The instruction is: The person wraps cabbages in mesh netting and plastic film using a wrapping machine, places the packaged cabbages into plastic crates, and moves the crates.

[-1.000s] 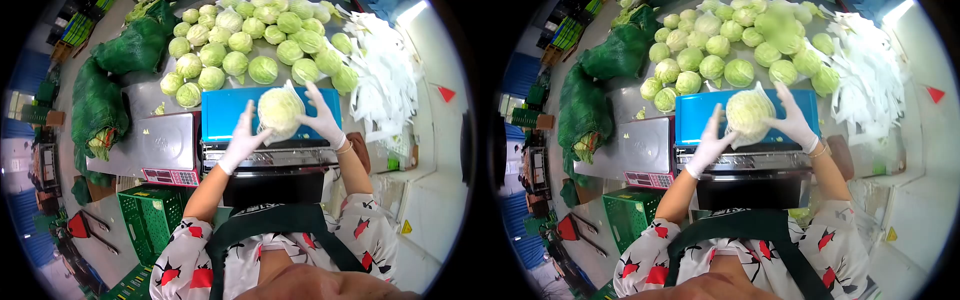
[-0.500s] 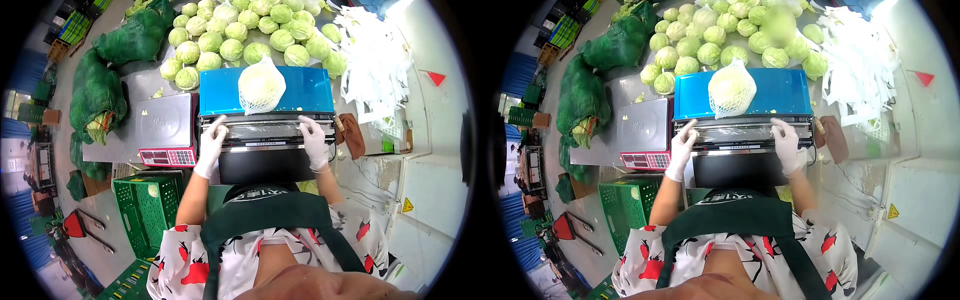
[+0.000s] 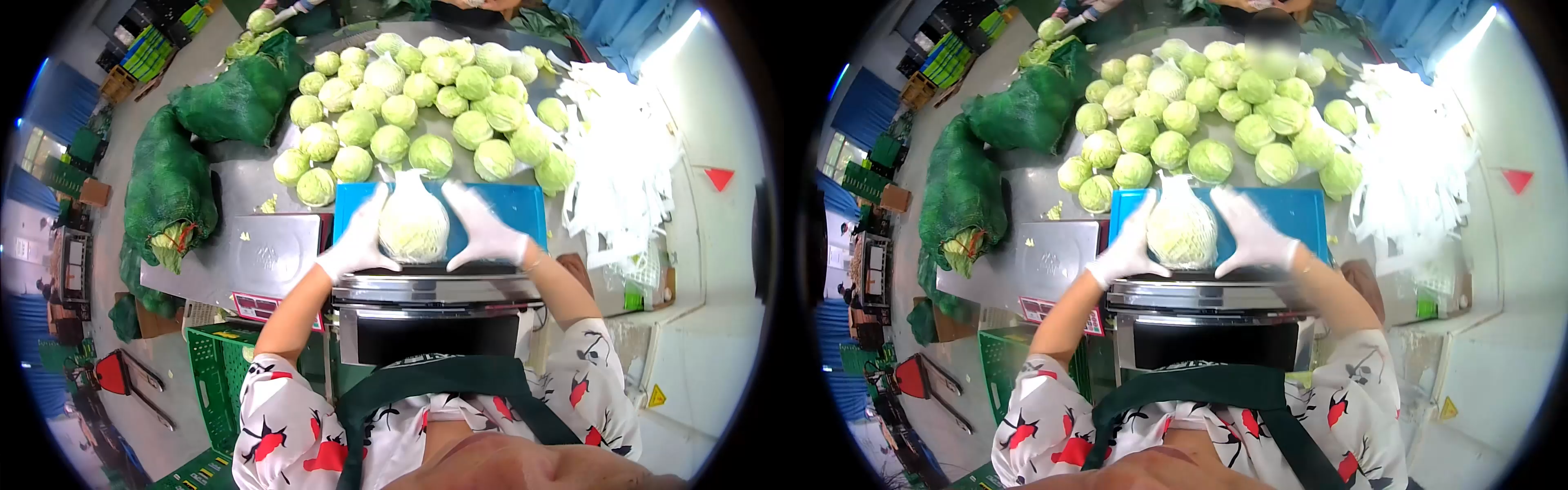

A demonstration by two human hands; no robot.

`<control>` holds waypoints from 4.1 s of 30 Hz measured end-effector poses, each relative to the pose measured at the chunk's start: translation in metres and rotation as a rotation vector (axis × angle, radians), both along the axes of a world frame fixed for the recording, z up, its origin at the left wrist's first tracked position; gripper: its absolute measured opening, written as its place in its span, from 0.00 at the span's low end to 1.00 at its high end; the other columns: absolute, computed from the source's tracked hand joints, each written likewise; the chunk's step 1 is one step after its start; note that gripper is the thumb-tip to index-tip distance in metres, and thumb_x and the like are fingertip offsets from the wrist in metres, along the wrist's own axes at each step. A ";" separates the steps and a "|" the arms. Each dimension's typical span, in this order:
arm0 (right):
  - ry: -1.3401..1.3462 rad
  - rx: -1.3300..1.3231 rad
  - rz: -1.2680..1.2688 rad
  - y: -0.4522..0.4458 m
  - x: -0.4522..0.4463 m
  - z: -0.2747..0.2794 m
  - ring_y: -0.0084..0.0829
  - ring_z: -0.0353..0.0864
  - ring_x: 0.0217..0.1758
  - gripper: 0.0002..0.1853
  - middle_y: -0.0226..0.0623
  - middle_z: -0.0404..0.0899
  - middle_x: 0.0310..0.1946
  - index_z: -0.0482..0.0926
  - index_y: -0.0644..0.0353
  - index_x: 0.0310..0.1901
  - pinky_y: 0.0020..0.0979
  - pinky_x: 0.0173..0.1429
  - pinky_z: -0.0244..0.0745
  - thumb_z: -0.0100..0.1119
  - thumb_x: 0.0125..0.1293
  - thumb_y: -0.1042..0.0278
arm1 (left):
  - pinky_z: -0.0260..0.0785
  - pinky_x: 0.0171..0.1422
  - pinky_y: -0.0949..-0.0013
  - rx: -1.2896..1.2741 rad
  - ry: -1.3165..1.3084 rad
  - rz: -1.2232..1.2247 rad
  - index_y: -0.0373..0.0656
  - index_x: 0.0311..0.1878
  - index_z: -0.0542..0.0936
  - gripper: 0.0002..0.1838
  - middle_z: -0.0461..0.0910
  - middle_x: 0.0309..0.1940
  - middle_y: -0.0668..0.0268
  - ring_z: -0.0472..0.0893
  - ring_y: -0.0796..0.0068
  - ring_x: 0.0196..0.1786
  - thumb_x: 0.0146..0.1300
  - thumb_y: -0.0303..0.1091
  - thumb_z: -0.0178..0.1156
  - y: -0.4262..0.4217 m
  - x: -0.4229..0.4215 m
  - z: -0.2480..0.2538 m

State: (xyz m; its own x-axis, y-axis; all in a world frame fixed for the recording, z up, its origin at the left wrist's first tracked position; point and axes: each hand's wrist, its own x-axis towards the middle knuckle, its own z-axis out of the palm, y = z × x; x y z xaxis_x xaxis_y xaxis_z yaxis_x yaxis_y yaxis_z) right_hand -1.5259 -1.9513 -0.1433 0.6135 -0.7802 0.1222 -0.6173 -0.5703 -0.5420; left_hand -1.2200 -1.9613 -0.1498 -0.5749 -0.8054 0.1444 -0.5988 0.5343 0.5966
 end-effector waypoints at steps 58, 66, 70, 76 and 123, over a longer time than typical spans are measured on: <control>-1.081 0.990 -0.217 0.319 0.113 -0.120 0.28 0.81 0.56 0.19 0.39 0.82 0.55 0.76 0.65 0.60 0.33 0.62 0.75 0.59 0.72 0.65 | 0.79 0.39 0.64 0.480 0.492 0.086 0.40 0.47 0.83 0.09 0.83 0.29 0.54 0.86 0.58 0.30 0.66 0.30 0.61 0.273 0.026 -0.061; -0.496 0.775 -0.093 0.238 0.106 -0.044 0.38 0.76 0.59 0.26 0.46 0.74 0.61 0.71 0.64 0.63 0.38 0.64 0.71 0.65 0.67 0.63 | 0.63 0.70 0.65 0.325 0.875 0.089 0.36 0.67 0.73 0.25 0.74 0.60 0.58 0.73 0.73 0.62 0.72 0.38 0.54 0.232 0.014 0.011; 0.018 -0.129 -0.311 0.219 0.140 0.004 0.51 0.70 0.64 0.38 0.53 0.72 0.62 0.65 0.67 0.68 0.46 0.69 0.63 0.71 0.56 0.71 | 0.61 0.74 0.58 1.327 1.261 -0.150 0.37 0.71 0.70 0.29 0.71 0.68 0.56 0.71 0.66 0.69 0.74 0.47 0.49 0.261 0.042 -0.027; -0.204 0.194 -0.353 0.214 0.158 -0.010 0.44 0.78 0.62 0.31 0.48 0.77 0.60 0.68 0.63 0.68 0.40 0.67 0.71 0.66 0.63 0.73 | 0.66 0.73 0.51 1.131 1.710 0.792 0.40 0.70 0.71 0.32 0.74 0.66 0.57 0.75 0.59 0.66 0.74 0.55 0.44 0.309 0.147 -0.101; -0.244 0.233 -0.736 -0.545 0.130 -0.145 0.38 0.87 0.50 0.48 0.52 0.86 0.46 0.85 0.77 0.43 0.33 0.56 0.79 0.73 0.42 0.27 | 0.76 0.57 0.66 0.310 0.451 1.856 0.34 0.66 0.75 0.22 0.82 0.57 0.55 0.85 0.68 0.49 0.78 0.39 0.53 0.305 0.366 -0.118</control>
State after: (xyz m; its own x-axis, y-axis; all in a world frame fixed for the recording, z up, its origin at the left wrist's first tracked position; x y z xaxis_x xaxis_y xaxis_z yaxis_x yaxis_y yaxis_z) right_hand -1.3962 -2.4959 -0.2883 -0.0898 -0.9955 -0.0294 -0.6396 0.0803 -0.7645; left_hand -0.8539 -1.6566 -0.2682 0.9273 -0.2947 -0.2306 -0.0052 -0.6263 0.7796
